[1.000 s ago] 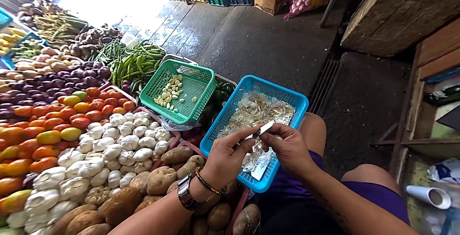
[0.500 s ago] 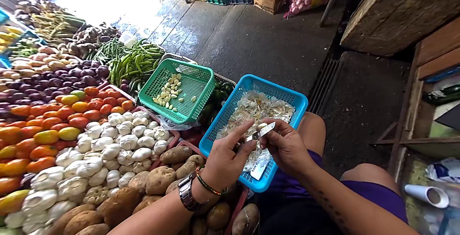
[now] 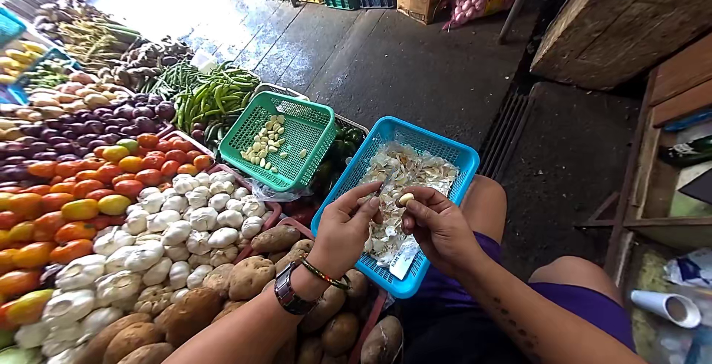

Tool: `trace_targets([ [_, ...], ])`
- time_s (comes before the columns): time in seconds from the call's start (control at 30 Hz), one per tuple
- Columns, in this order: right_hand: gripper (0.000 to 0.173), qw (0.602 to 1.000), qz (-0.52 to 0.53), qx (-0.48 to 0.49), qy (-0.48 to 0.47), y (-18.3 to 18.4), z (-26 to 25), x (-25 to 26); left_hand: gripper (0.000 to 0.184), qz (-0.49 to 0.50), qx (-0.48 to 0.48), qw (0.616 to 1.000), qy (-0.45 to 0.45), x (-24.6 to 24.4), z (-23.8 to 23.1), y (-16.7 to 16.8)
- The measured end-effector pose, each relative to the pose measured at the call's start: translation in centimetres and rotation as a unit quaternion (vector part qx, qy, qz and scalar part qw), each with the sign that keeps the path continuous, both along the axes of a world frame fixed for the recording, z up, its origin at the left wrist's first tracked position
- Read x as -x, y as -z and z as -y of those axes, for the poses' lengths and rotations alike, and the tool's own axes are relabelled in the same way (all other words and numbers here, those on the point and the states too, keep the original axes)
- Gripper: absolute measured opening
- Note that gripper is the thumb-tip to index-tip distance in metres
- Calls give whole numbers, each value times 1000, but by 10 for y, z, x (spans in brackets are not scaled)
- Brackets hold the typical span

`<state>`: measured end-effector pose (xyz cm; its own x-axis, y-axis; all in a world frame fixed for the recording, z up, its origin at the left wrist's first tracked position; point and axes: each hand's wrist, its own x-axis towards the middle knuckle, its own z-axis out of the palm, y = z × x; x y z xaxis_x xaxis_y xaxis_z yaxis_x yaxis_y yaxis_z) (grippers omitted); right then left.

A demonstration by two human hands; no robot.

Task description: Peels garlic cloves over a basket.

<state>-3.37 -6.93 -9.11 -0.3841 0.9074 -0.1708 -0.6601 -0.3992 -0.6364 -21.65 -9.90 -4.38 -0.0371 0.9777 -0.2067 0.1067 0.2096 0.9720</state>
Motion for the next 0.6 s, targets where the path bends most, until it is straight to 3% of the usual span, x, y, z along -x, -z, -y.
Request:
trace_targets([
  [0.2, 14, 1000, 8, 4, 7, 1, 0, -1, 44, -114, -133, 980, 97, -4, 10, 7],
  [0.4, 16, 998, 44, -50, 5, 6, -2, -5, 44, -148, -155, 969, 128, -2, 9, 9],
  [0.6, 12, 975, 156, -138, 76, 8, 0, -2, 39, -161, -170, 964, 124, -2, 9, 10],
])
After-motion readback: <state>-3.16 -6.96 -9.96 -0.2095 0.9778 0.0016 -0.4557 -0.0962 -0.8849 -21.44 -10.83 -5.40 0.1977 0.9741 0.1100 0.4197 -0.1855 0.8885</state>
